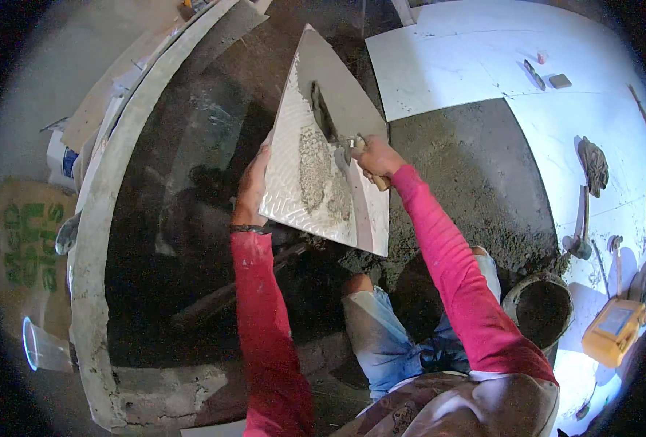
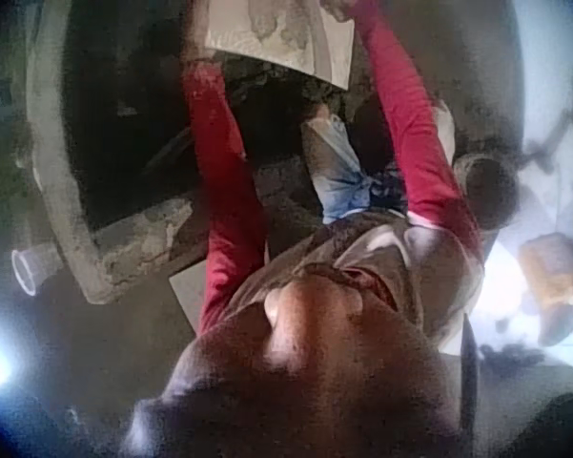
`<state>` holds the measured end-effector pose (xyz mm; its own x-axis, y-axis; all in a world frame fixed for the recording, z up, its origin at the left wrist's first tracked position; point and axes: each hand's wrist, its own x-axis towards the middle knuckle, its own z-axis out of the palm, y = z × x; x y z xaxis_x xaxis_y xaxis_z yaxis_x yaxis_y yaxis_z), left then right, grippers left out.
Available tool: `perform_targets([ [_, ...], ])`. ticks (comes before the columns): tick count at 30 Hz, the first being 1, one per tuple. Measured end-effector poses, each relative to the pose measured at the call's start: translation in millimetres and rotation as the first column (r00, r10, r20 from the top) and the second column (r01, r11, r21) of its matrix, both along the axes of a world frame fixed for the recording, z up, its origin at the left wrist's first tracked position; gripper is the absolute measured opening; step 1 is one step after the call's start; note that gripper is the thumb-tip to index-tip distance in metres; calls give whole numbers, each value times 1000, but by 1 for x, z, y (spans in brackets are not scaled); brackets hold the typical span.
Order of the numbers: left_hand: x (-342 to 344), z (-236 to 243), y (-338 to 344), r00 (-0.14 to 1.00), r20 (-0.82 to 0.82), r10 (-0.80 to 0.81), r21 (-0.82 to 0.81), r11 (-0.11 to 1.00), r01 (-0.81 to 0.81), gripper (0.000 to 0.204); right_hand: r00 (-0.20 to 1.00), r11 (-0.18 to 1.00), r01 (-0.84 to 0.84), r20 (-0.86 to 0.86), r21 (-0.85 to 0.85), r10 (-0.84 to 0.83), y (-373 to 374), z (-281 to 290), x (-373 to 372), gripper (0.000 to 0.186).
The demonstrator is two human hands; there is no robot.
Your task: The person applies adhesive to the back of a tile using a trowel and places the tile onto a prepared surface. The person then taps the tile into place using a rubber mallet.
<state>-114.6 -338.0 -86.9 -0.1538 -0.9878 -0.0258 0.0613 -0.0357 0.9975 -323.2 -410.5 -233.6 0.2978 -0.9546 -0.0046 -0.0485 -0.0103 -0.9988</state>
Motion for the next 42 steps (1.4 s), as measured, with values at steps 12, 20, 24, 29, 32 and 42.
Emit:
perform_targets([
  [12, 9, -13, -5, 980, -170, 99, 120, 990, -79, 42, 981, 874, 93, -104, -478, -161, 161, 5, 35, 34],
  [20, 4, -18, -12, 955, -294, -41, 67, 996, 63, 41, 941, 860, 255, -90, -441, -325, 148, -19, 39, 33],
  [24, 10, -15, -3, 964, -264, 42, 163, 987, 1, 41, 973, 818, 173, -35, -549, -229, 207, -25, 48, 32],
  [29, 0, -15, -7, 956, -293, 22, 69, 998, -2, 40, 951, 850, 121, -184, -513, -247, 191, 1, 13, 28],
  [32, -4, -11, -6, 971, -234, 55, 82, 996, -37, 41, 862, 720, 218, -216, -659, -459, 144, 27, 15, 30],
  [42, -6, -9, -3, 981, -180, 67, 111, 993, -48, 42, 736, 654, 286, -276, -701, -618, 23, -5, 31, 39],
])
